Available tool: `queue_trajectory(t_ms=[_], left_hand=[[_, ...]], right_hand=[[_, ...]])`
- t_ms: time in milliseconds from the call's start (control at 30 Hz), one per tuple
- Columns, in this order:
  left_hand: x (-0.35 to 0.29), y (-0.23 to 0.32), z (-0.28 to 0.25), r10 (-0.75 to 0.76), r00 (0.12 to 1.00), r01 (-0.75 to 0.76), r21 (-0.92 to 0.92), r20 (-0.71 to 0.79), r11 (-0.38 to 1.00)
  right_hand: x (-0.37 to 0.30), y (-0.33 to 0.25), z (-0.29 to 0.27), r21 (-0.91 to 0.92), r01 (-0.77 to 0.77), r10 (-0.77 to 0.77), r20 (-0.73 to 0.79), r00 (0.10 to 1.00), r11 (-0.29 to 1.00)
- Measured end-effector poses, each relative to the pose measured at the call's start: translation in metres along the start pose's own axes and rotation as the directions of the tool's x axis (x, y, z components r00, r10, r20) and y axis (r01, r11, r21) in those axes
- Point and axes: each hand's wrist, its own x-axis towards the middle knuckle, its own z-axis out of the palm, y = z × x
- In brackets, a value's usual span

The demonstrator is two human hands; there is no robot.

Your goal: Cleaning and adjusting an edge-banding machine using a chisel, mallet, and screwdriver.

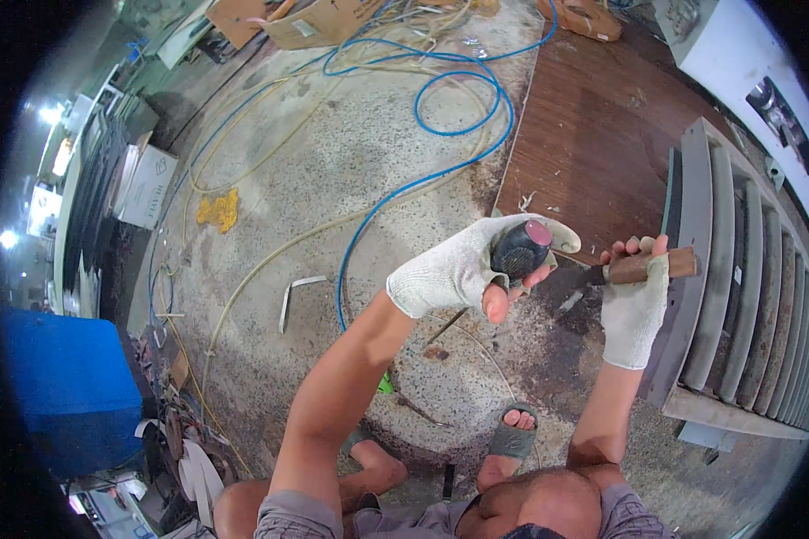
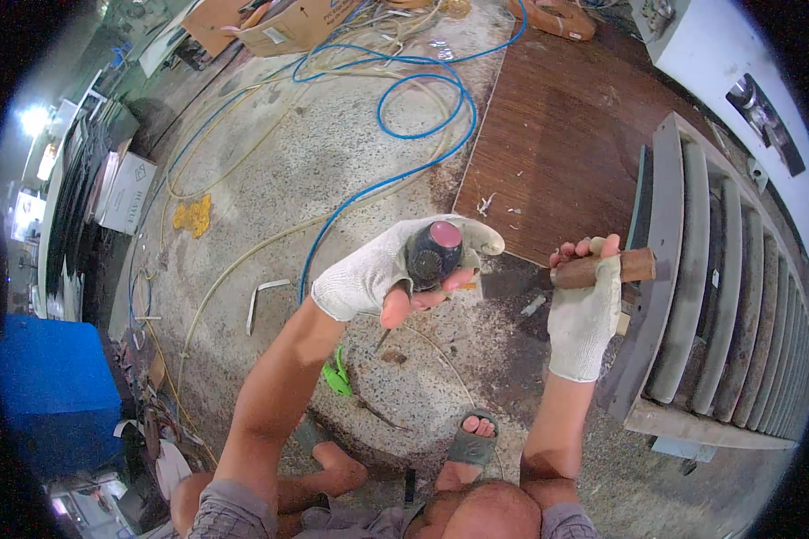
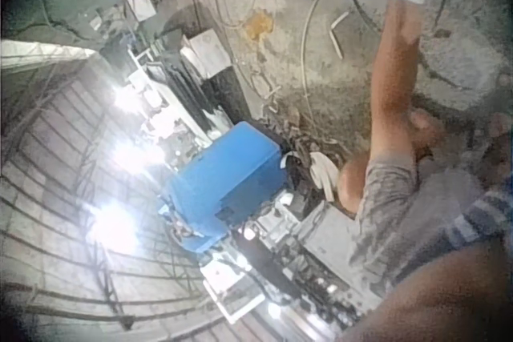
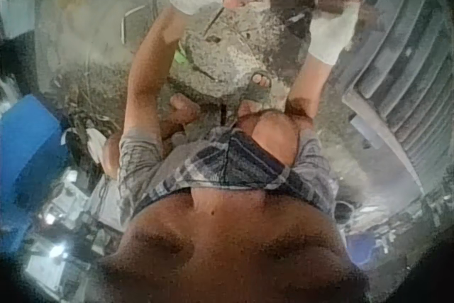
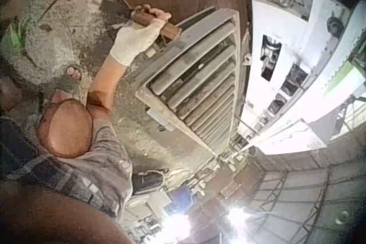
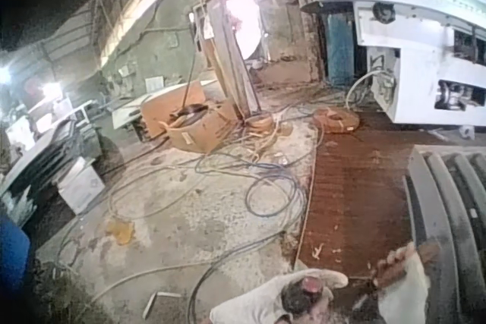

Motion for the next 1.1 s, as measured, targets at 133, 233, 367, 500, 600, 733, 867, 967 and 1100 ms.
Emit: queue_trajectory(t_ms=[133, 233, 367, 500, 600, 733, 867, 967, 1100], left_hand=[[-0.003, 0.005, -0.003, 0.060, 0.998, -0.060, 0.036, -0.010, 0.998], [-0.015, 0.018, -0.017, 0.078, 0.997, -0.074, 0.128, -0.026, 0.989], [-0.059, 0.061, -0.045, 0.218, 0.975, -0.207, 0.486, 0.036, 0.849], [-0.131, 0.161, -0.046, 0.093, 0.981, 0.060, 0.725, -0.168, 0.686], [-0.230, 0.202, -0.030, 0.078, 0.827, 0.414, 0.696, -0.557, 0.587], [-0.419, 0.205, 0.096, 0.201, 0.244, 0.550, 0.306, -0.949, 0.777], [-0.534, 0.216, 0.332, -0.324, -0.335, 0.399, -0.444, -0.885, 0.802], [-0.585, 0.213, 0.521, -0.615, -0.489, 0.112, -0.744, -0.618, 0.659], [-0.600, 0.208, 0.704, -0.569, -0.707, -0.241, -0.613, -0.421, 0.753]], right_hand=[[0.015, 0.011, -0.004, -0.197, 0.111, -0.114, -0.002, 0.994, 0.974], [0.012, 0.021, 0.016, -0.337, 0.118, -0.153, -0.080, 0.985, 0.934], [-0.014, 0.010, 0.057, -0.560, 0.014, -0.054, -0.056, 0.997, 0.828], [-0.050, -0.049, 0.069, -0.934, 0.076, -0.091, 0.047, 0.995, 0.350], [-0.113, -0.087, 0.185, -0.954, 0.202, 0.105, 0.230, 0.968, 0.222], [-0.235, -0.113, 0.334, -0.673, 0.570, 0.358, 0.736, 0.574, 0.471], [-0.361, -0.208, 0.503, -0.953, -0.162, 0.964, 0.264, -0.042, 0.254], [-0.449, -0.289, 0.579, -0.990, 0.133, 0.887, -0.099, -0.451, -0.043], [-0.510, -0.368, 0.631, -0.870, 0.481, 0.780, -0.378, -0.499, -0.113]])
